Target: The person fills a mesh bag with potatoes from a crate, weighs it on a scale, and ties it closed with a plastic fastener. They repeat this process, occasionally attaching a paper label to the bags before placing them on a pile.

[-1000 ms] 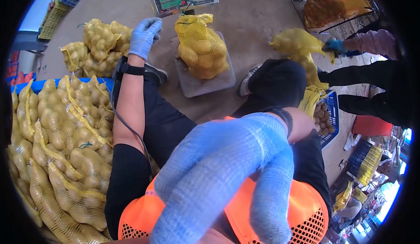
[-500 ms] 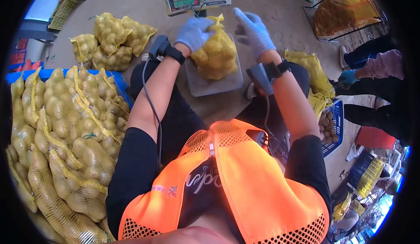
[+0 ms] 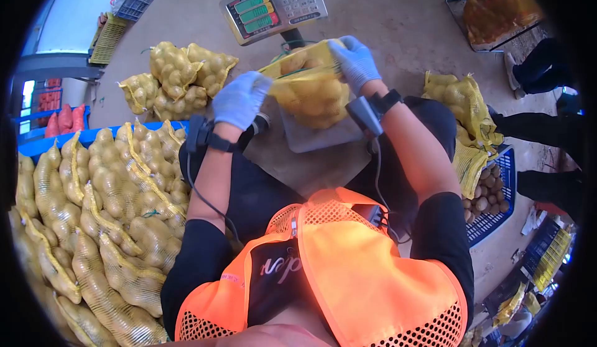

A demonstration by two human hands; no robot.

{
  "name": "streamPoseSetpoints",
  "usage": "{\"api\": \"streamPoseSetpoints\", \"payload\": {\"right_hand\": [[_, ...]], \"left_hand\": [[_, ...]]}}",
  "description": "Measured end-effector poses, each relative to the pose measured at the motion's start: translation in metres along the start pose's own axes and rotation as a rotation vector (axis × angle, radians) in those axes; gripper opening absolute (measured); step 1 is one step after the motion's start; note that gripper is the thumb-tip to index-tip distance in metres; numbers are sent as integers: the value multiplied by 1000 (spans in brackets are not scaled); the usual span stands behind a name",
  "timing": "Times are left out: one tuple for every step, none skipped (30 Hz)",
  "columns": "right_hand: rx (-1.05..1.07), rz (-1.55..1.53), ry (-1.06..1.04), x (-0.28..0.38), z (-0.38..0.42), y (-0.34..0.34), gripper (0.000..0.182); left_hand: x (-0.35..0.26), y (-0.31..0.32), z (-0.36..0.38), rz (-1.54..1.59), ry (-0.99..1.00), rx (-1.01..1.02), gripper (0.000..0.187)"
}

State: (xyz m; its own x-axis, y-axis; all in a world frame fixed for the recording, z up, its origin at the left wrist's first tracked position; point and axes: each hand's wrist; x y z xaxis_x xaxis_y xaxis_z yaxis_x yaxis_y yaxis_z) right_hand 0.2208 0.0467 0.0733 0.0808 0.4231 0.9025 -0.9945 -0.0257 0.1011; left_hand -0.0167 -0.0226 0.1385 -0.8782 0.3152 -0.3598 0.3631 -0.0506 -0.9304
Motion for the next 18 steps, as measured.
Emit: {"api": "streamPoseSetpoints", "payload": {"right_hand": [[-3,-19,-5,-3,-2,1,26],[6,48,-52,0,5,7,28],[6,121,-94,2,9,11,30],[16,123,-156,0,9,13,35],[52,174,-43,8,17,12,38],[35,278,-124,15,23,13,40],[80,399,-210,19,28,11,40],[114,339,-163,11,25,13,38],[206,374,-300,21,33,9,37],[89,397,-436,4,24,14,36],[96,209,-174,13,36,12,37],[23,223,-245,8,33,11,37],[-5,229,-257,-1,25,11,38],[30,174,-196,4,30,6,38],[-2,206,-238,-1,26,6,38],[9,174,-193,2,20,10,39],[26,150,-150,0,18,11,40],[18,144,-152,-3,15,12,40]], "left_hand": [[-10,-18,1,-42,-134,-15,38],[-17,-30,1,-80,-262,-31,35],[-18,-30,-2,-83,-241,-23,35],[-19,-25,-4,24,-128,-203,28],[-23,-19,-9,152,-7,-380,21],[-31,-17,-19,258,45,-340,15],[-41,-11,-33,385,119,-291,10],[-45,1,-48,428,165,-171,11],[-43,18,-63,461,221,-46,12],[-33,38,-75,274,187,131,15],[-23,62,-87,61,159,290,18],[-12,80,-93,-53,208,306,21],[-9,91,-96,-178,243,308,25],[-16,91,-98,-224,240,322,27],[-21,90,-98,-275,225,336,29],[-20,83,-101,-287,245,350,29],[-14,86,-98,-281,144,343,33],[-7,91,-96,-271,39,329,37]]}}
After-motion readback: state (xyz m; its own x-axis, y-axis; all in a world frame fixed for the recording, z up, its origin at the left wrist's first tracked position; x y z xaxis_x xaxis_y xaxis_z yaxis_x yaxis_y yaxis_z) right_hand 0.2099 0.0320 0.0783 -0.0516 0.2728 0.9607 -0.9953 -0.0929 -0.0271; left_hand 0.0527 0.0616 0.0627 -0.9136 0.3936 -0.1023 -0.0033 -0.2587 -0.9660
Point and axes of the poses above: each hand's wrist, its own z-axis away from the middle knuckle, its own y-axis out of the palm, x = y × z, and after that the axes turned 7 degrees about y, right-handed
